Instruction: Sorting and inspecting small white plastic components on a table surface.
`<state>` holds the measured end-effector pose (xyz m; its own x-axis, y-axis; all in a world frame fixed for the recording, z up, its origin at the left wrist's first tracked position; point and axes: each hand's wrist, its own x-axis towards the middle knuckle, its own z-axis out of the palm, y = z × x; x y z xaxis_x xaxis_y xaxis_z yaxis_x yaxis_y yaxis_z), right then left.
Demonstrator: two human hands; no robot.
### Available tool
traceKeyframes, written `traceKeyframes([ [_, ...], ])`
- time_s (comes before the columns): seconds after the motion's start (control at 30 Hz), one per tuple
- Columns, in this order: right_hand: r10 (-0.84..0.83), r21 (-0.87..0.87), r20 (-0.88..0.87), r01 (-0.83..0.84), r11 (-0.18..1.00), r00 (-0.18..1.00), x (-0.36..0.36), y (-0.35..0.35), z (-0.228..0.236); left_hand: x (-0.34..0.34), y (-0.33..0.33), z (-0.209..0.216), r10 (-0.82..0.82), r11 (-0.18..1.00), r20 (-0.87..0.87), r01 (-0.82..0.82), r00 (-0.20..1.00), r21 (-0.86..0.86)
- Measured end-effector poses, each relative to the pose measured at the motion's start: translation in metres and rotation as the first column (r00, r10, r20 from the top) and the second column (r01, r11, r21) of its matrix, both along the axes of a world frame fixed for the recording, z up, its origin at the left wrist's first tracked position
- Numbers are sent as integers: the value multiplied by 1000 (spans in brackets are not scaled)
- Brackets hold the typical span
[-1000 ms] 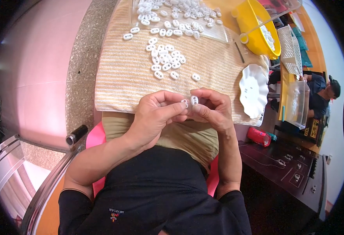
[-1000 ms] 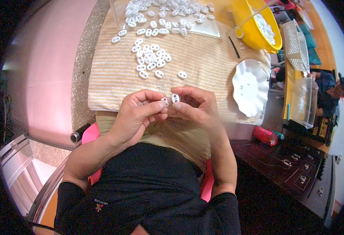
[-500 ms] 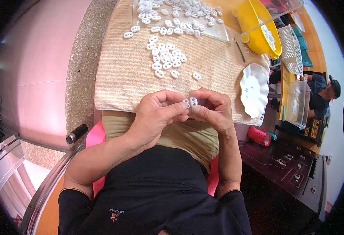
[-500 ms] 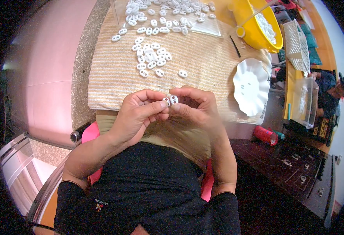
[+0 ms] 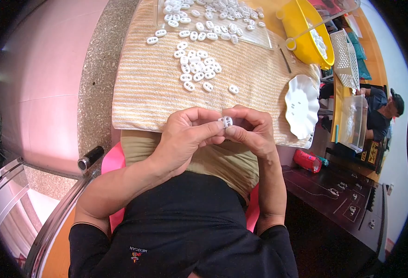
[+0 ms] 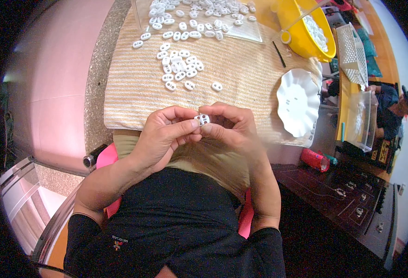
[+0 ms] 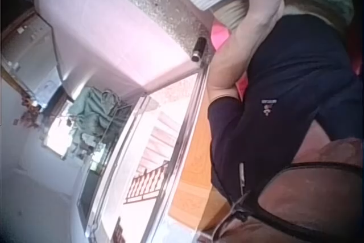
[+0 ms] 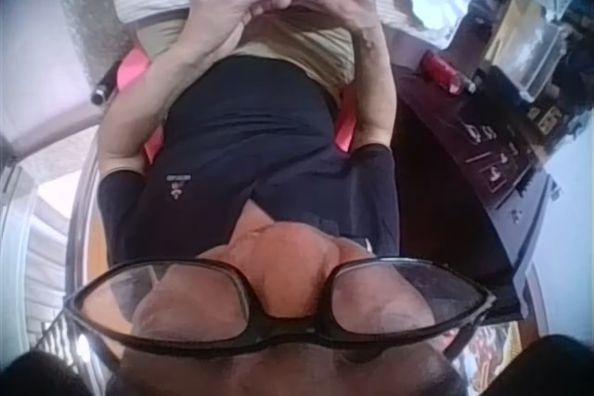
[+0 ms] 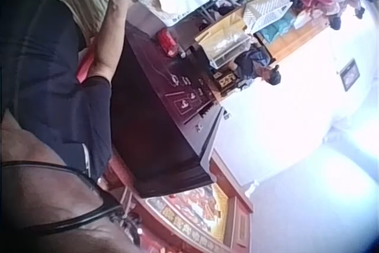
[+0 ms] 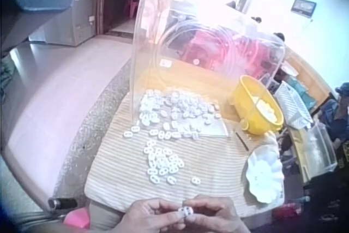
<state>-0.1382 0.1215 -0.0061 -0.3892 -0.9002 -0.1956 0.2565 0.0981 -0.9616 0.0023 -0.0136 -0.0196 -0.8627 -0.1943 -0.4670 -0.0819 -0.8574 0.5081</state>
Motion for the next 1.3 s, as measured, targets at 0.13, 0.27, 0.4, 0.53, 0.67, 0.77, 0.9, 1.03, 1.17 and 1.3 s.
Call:
traceKeyframes([
  [0.13, -3, 19, -1, 3, 1000, 1000, -1, 2, 0, -1, 0, 0, 4, 1000, 1, -5, 1000, 22],
  [0.27, -37, 38, 21, 36, 999, 999, 2, 2, 3, -1, 0, 2, 6, 999, -4, -6, 1000, 34],
  [0.4, -29, 14, 16, 28, 1000, 999, 2, 2, 1, 0, 0, 0, -5, 999, -13, 5, 1000, 48],
  [0.53, -58, -21, 7, 58, 998, 998, 3, 3, -2, -1, -1, -1, -15, 997, -21, 16, 1000, 72],
  [0.67, -52, -42, -13, 52, 998, 999, 2, 4, 0, -2, -2, 0, -36, 995, -31, 38, 999, 95],
  [0.77, -71, -57, 26, 73, 996, 997, 5, 3, 6, -2, -3, 2, -60, 991, -79, 69, 995, 119],
  [0.9, -54, -125, 13, 55, 991, 998, 4, 5, 5, -1, -4, 4, -73, 987, -137, 91, 988, 130],
  [1.03, -43, -152, 5, 43, 987, 999, 5, 5, 3, 0, -5, 5, -102, 982, -167, 126, 981, 139],
  [1.17, -52, -259, -52, 37, 965, 997, 7, 1, 1, 1, -5, 5, -109, 978, -192, 139, 975, 152],
  [1.3, -2, -243, -51, -11, 970, 999, 7, 3, 4, 1, -6, 7, -116, 975, -224, 154, 968, 158],
])
